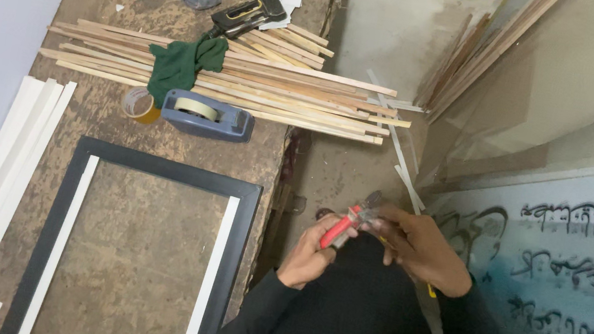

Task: The person applies thin white strips along the inner edges of a black rectangular frame lying on a workbench, pressing them into place by hand. They then use a utility knife to trim and cut the strips to length, at one point picking up a stapler-like tool from the bench before resuming cutting and fitting the strips.

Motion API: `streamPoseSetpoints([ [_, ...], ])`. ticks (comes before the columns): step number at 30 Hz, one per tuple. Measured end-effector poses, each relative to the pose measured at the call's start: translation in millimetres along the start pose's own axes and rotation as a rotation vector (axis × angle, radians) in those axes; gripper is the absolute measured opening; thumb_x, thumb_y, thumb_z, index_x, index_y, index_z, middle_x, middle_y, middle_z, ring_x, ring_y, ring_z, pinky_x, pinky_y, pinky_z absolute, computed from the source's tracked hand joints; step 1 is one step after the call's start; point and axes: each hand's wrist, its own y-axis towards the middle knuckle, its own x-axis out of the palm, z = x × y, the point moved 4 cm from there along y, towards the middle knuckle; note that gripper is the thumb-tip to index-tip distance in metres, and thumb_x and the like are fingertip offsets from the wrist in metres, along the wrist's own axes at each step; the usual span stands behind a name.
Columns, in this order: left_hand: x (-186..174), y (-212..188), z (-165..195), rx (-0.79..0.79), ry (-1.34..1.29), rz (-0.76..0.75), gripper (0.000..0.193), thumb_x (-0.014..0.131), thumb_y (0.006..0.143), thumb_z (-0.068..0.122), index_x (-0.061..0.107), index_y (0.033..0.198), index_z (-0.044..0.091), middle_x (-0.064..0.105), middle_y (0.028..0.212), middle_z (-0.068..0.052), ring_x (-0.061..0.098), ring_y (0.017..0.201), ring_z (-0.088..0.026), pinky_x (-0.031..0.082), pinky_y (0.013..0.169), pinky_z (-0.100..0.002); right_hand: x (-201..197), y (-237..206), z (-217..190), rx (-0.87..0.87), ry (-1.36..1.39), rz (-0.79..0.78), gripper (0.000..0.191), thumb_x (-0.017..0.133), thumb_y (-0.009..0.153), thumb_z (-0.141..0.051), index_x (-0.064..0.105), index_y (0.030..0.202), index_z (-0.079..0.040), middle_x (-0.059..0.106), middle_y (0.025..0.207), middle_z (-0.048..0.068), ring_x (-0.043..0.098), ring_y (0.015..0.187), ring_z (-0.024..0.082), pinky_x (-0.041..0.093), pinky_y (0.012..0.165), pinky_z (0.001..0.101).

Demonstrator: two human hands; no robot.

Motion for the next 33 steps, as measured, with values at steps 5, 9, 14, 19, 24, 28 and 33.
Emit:
streamPoseSetpoints([
  [5,-11.8,-14.0,19.0,0.09,0.109,-0.011,0.071,0.044,0.061,-0.017,0.061,0.129,-0.002,0.061,0.138,-0.023,0.054,0.136,-0.043,0.04,0.118,-0.044,-10.4,-1.0,6.9,0.09,-0.054,0.126,0.036,0.054,0.1,-0.026,0.067,0.127,-0.006,0.073,0.071,0.01,0.072,0.056,0.015,0.055,0.053,0.0317],
  [9,-25.4,-19.2,33.9,0.231,0.365,-0.026,0.073,0.045,0.06,-0.018,0.057,0.13,-0.002,0.056,0.149,-0.022,0.05,0.144,-0.043,0.039,0.121,-0.044,-12.6,-1.0,9.6,0.049,-0.011,0.123,0.038,0.057,0.099,-0.026,0.067,0.129,-0.005,0.076,0.076,0.011,0.071,0.055,0.015,0.056,0.054,0.0321],
  [14,-28.6,-20.6,33.7,0.215,0.427,-0.086,0.074,0.045,0.061,-0.02,0.054,0.133,-0.003,0.052,0.153,-0.024,0.045,0.147,-0.044,0.035,0.123,-0.047,-11.8,2.5,2.9,-0.03,-0.056,0.088,0.039,0.053,0.1,-0.027,0.065,0.132,-0.007,0.08,0.088,0.005,0.068,0.055,0.014,0.055,0.054,0.0305],
  [19,-24.3,-21.7,31.6,0.209,0.398,-0.122,0.076,0.046,0.063,-0.019,0.054,0.137,-0.002,0.052,0.152,-0.024,0.046,0.147,-0.043,0.037,0.123,-0.046,-8.2,3.4,-0.3,0.066,0.02,0.041,0.039,0.054,0.101,-0.027,0.066,0.134,-0.01,0.081,0.089,0.007,0.062,0.054,0.014,0.054,0.054,0.032],
  [24,-23.5,-22.0,30.8,0.19,0.363,-0.132,0.078,0.045,0.062,-0.018,0.055,0.137,-0.001,0.054,0.149,-0.024,0.047,0.145,-0.044,0.038,0.121,-0.047,-9.0,2.6,-1.5,0.052,-0.008,0.013,0.042,0.053,0.1,-0.026,0.062,0.14,-0.016,0.083,0.098,0.001,0.061,0.051,0.013,0.054,0.053,0.031],
  [28,-21.1,-23.1,27.8,0.152,0.397,-0.122,0.075,0.048,0.06,-0.016,0.055,0.134,-0.002,0.055,0.143,-0.024,0.051,0.138,-0.045,0.042,0.114,-0.047,-8.6,3.1,0.3,0.01,-0.073,-0.005,0.043,0.053,0.1,-0.025,0.062,0.141,-0.016,0.082,0.093,0.002,0.062,0.052,0.012,0.055,0.053,0.0301],
  [33,-18.3,-25.1,26.1,0.143,0.423,-0.056,0.062,0.047,0.064,-0.015,0.058,0.123,0.001,0.063,0.126,-0.021,0.06,0.125,-0.043,0.049,0.107,-0.045,-7.3,5.4,11.4,0.065,-0.083,-0.068,0.05,0.051,0.098,-0.026,0.06,0.147,-0.021,0.081,0.091,0.003,0.06,0.048,0.013,0.054,0.046,0.0327],
])
